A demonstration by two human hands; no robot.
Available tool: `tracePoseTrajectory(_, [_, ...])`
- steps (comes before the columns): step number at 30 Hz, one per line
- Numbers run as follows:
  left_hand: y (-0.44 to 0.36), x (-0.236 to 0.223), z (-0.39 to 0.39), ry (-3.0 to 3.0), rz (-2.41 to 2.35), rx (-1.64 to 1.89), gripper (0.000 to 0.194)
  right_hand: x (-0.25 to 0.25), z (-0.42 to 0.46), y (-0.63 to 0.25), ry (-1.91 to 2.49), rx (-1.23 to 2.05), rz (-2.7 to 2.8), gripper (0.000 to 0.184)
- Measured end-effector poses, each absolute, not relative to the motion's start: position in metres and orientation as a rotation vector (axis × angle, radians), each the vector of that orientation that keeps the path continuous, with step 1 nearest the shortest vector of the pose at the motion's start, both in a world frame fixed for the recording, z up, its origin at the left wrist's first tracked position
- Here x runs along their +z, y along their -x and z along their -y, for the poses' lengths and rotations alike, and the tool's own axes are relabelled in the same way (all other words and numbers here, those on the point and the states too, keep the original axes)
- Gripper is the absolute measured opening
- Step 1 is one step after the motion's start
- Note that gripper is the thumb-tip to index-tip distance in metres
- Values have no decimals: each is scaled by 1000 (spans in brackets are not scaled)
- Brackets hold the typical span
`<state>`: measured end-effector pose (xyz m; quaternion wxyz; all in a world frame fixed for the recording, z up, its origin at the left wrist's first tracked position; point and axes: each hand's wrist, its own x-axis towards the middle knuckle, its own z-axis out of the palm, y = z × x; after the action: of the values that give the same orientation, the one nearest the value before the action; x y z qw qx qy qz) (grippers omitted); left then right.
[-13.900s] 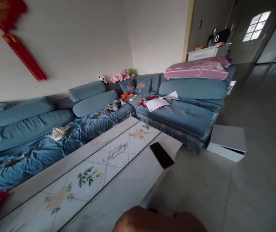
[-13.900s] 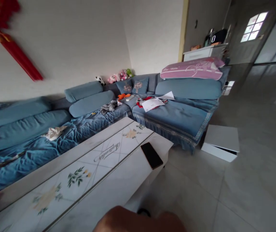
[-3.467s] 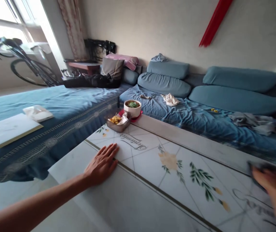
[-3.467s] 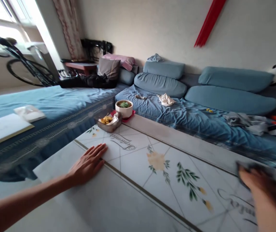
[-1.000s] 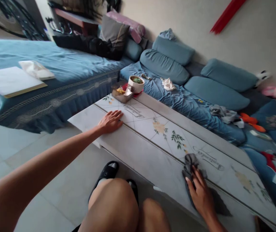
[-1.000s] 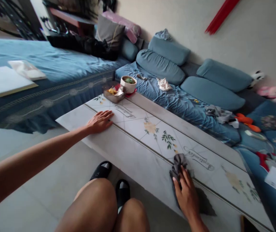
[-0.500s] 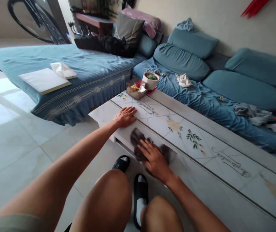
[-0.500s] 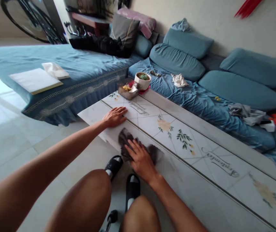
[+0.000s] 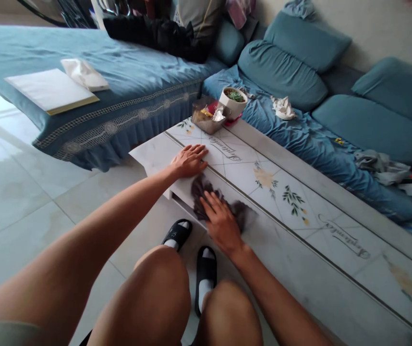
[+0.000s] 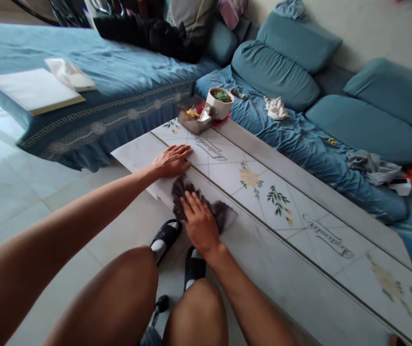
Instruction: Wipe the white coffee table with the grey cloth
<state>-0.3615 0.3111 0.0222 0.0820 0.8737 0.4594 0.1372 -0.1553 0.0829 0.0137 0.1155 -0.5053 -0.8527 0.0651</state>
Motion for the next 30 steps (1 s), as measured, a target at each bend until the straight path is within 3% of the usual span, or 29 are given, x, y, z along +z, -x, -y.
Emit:
tracePoseTrajectory(4, [363,31,-308,-2613,-1375,341,73,18,-94,171,1477,195,2470,79])
tracePoseTrajectory(9, [362,28,-310,-2594,-1372,330,76,13,14,47,1533,92,2421,96])
tracePoseTrajectory(13, [362,17,-315,-2586,-1348,416,76,17,75,-18,1654,2,2341,94])
tracePoseTrajectory(18, [363,18,-315,-2590,-1351,425,75,7,15,52,1610,60,2396,96])
tracePoseTrajectory(24, [363,29,-308,-2626,-1408,377,71,17,-103,192,1544,248,2457,71])
tracePoseTrajectory(27, [364,32,-308,-2620,-1409,337,72,22,-92,178,1516,235,2449,74])
tracePoseTrajectory(30, [363,31,-308,-2615,-1394,318,76,14,-22,99,1536,165,2393,86])
